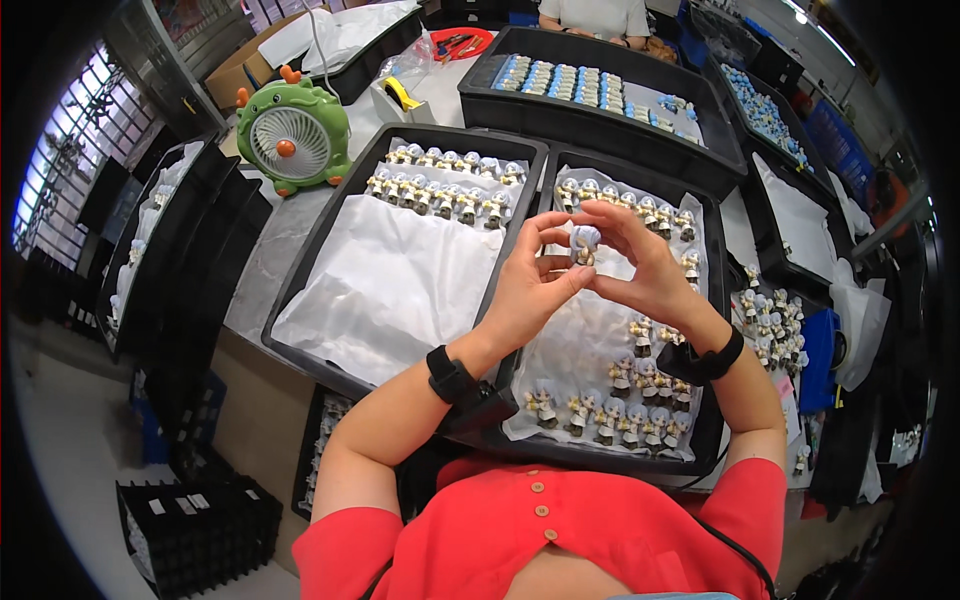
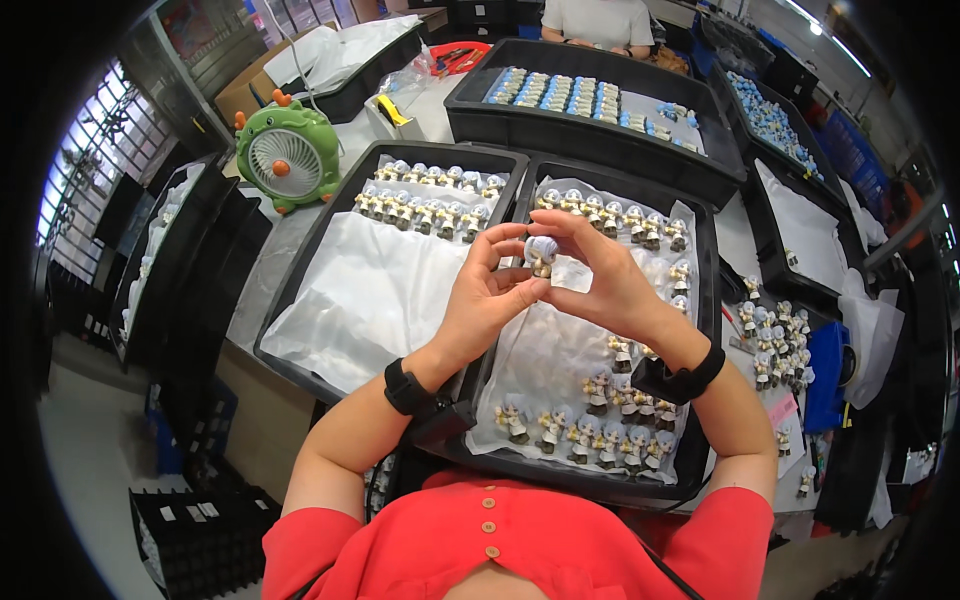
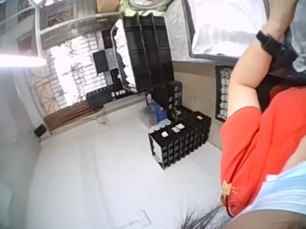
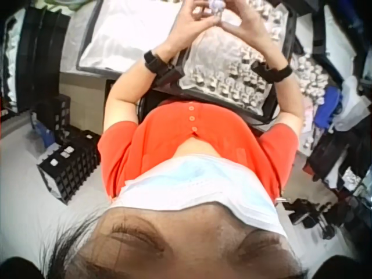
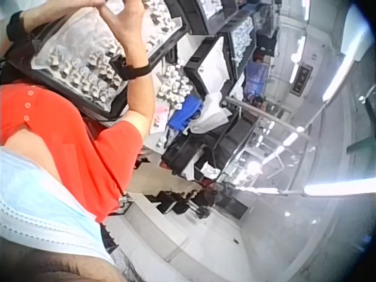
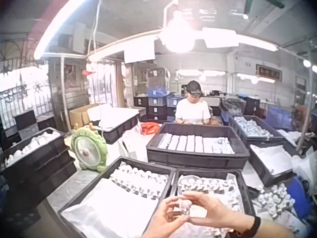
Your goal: The person repeatedly picks up small cylindrical components from a tray, holds them between their fingers to inspect them, and places them back into the tray. The person also adjusts the white tissue paper lining the tray to organize the components.
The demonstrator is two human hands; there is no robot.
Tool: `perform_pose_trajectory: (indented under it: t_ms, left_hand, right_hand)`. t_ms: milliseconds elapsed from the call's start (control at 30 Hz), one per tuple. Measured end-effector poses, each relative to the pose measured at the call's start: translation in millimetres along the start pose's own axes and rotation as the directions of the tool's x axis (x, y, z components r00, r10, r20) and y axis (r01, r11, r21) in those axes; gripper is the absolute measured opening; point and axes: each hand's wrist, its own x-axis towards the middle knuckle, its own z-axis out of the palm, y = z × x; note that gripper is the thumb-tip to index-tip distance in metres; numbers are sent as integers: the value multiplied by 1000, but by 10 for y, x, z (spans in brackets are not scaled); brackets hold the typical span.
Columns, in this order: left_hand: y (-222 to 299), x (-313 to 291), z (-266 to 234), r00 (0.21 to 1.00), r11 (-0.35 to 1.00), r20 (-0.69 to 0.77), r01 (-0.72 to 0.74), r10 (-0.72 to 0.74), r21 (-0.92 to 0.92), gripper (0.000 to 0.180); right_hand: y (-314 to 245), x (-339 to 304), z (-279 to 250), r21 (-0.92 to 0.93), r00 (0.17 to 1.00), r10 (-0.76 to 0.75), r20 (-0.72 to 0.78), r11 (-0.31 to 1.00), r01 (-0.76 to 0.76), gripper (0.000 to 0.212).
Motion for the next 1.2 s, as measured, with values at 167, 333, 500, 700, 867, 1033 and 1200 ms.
perform_pose_trajectory:
  t_ms: [167, 333, 500, 700, 867, 1033, 1200]
  left_hand:
    - [-62, 11, -10, 1000, 1000, -3, -3, 3, 8, 59]
    - [-77, 9, -28, 1000, 996, -19, 24, -22, 83, 58]
    - [-11, 21, -20, 985, 972, -22, 164, -170, -169, 43]
    - [21, 32, -61, 948, 843, 40, 299, -315, -448, 32]
    - [29, 42, -42, 942, 838, 81, 327, -325, -438, 35]
    - [-28, 17, -26, 956, 924, 55, 294, -289, -244, 41]
    - [-29, 34, -70, 947, 867, 184, 316, -263, -384, 48]
  right_hand:
    - [112, -37, 32, 80, 1000, 21, 0, 997, -21, 66]
    - [253, -66, 111, 149, 999, 28, -30, 989, -23, 69]
    - [253, -95, 161, 72, 998, -6, -57, 997, 10, 81]
    - [333, -142, 256, 4, 991, -57, -124, 998, 58, 82]
    - [328, -144, 240, -99, 978, -129, -162, 989, 114, 79]
    - [260, -147, 255, -114, 952, -227, -205, 972, 208, 81]
    - [242, -142, 254, -95, 936, -244, -255, 969, 227, 93]
